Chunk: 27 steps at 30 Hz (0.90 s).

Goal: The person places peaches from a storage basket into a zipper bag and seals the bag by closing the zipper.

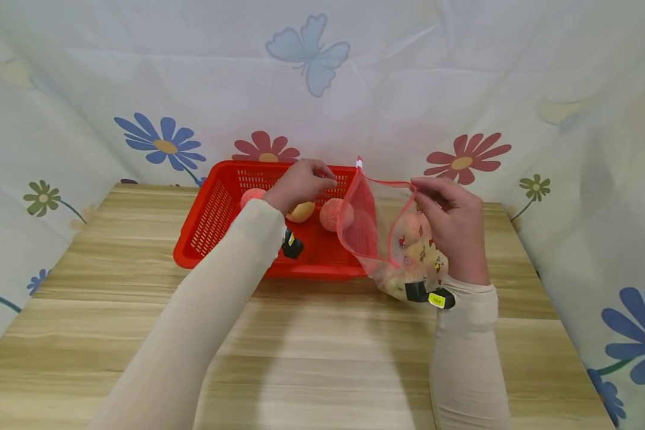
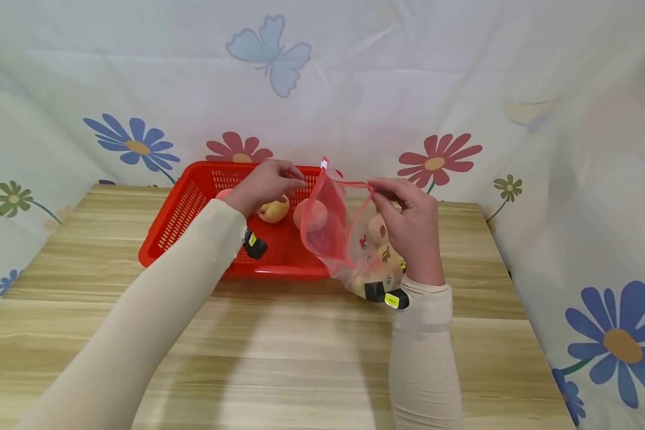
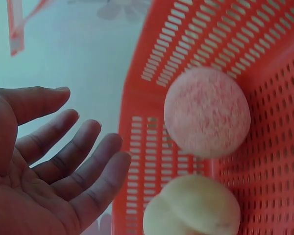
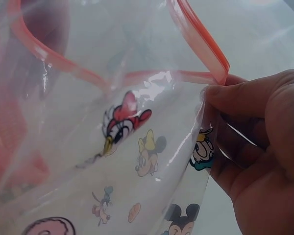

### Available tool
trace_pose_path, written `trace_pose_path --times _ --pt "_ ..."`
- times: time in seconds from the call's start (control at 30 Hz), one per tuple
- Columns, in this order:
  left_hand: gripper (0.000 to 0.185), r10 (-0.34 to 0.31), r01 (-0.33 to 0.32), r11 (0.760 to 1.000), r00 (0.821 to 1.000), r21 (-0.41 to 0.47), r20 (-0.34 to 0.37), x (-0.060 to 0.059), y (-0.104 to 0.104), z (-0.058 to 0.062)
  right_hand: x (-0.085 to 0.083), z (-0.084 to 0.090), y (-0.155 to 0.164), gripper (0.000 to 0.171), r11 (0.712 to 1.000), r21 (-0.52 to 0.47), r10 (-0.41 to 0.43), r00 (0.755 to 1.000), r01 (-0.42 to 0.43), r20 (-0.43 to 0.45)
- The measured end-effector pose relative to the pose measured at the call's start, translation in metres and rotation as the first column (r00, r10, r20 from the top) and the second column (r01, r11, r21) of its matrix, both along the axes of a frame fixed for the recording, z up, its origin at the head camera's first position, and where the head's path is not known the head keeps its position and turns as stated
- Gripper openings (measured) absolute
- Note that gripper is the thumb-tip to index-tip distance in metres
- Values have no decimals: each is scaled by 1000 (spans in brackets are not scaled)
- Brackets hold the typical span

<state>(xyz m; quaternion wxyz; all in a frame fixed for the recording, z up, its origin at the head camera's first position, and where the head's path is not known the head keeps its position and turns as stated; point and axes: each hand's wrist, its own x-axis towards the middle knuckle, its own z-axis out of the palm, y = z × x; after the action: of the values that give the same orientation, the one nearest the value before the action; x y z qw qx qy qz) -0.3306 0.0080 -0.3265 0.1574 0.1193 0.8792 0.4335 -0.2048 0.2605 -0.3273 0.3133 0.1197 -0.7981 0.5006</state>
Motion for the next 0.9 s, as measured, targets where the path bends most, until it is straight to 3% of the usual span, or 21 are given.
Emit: trace_pose_path --times 0.3,0.63,0.9 --pt "32 62 -63 993 998 -100 -7 -13 -16 -7 0 1 1 22 1000 -3 -1 1000 1 15" --pt "35 121 -117 988 992 -99 39 -20 -24 -13 0 2 0 21 1000 -10 22 1000 -22 -4" --pt "45 137 -131 982 990 -139 30 -23 -27 -17 0 0 0 20 1000 -9 18 1000 -17 14"
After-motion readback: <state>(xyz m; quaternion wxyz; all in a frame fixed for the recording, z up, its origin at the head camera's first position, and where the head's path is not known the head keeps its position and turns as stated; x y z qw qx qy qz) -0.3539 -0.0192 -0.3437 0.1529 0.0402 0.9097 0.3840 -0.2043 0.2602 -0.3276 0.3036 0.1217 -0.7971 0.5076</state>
